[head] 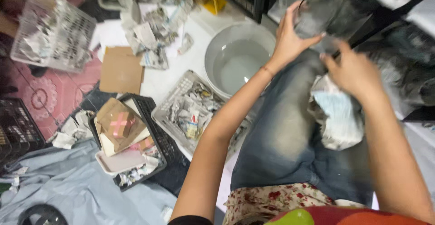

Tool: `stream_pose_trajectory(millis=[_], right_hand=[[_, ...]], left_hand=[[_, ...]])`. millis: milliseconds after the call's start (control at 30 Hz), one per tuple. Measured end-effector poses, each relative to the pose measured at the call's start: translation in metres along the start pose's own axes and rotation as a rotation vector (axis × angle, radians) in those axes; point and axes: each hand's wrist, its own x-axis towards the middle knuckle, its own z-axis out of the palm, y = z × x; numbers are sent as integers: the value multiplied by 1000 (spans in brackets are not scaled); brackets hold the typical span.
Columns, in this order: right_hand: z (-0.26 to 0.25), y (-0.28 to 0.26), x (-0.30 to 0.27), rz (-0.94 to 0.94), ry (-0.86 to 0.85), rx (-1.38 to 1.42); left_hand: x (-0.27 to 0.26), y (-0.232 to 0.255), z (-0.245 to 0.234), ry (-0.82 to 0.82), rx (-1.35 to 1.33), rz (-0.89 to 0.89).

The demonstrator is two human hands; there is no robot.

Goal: The person sits on the floor and wraps various dishes, including cups, bowls, and plates, with newspaper. They pick up each item, fold newspaper around it, and place the wrapped items onto a nearby shelf.

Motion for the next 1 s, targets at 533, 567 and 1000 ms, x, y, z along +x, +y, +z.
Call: stream_pose_trajectory(millis=[533, 567, 1000], right_hand=[[132, 148, 150, -249, 247, 442], [134, 161, 155, -253, 314, 349], [138, 188, 220, -235, 552, -122]], left_hand=[[14, -117, 96, -241, 278, -193], [16, -120, 102, -203, 260, -140], [17, -137, 115, -126, 233, -122]])
